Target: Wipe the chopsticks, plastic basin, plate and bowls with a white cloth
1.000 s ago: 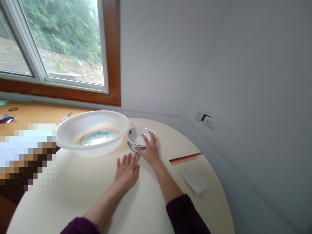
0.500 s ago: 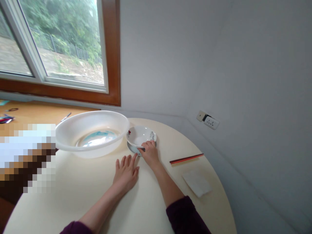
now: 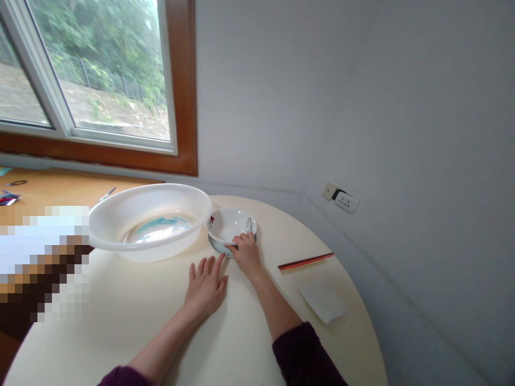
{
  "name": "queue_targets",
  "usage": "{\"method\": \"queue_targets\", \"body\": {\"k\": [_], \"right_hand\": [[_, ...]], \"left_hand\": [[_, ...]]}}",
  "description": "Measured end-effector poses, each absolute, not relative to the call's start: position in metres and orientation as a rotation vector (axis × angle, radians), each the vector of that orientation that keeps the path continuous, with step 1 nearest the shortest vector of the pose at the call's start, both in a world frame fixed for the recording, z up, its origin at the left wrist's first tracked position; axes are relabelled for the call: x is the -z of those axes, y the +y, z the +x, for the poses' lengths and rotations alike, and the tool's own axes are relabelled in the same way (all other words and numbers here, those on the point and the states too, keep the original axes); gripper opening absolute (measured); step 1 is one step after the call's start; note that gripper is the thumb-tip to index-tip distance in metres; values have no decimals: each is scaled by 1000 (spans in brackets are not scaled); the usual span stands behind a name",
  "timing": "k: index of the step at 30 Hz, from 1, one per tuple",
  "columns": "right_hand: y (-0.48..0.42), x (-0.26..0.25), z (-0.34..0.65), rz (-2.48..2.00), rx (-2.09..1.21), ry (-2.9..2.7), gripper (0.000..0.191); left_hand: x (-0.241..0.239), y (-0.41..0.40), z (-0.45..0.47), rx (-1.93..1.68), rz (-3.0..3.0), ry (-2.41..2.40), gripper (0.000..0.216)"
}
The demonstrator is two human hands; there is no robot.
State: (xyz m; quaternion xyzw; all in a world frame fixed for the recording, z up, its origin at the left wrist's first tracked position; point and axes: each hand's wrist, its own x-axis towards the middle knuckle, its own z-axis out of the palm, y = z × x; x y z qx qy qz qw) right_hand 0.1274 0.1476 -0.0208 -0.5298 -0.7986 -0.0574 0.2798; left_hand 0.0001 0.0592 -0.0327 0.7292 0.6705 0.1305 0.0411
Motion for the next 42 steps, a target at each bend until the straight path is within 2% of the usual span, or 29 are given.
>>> {"method": "queue_targets", "body": {"k": [13, 22, 26, 37, 42], "right_hand": [[158, 40, 137, -1118, 350, -2043, 21], [160, 33, 151, -1044, 411, -1938, 16], [164, 30, 165, -1064, 462, -1873, 14], [176, 34, 210, -1308, 560, -1648, 31], [179, 36, 221, -1467, 576, -1587, 30]], "left_hand": [[29, 59, 1, -391, 2198, 2042, 55], [30, 59, 0, -395, 2196, 2037, 55], [30, 59, 0, -389, 2192, 2034, 56], [26, 58, 1, -366, 2185, 2028, 56], [29, 58, 0, -381, 2191, 2026, 56]]}}
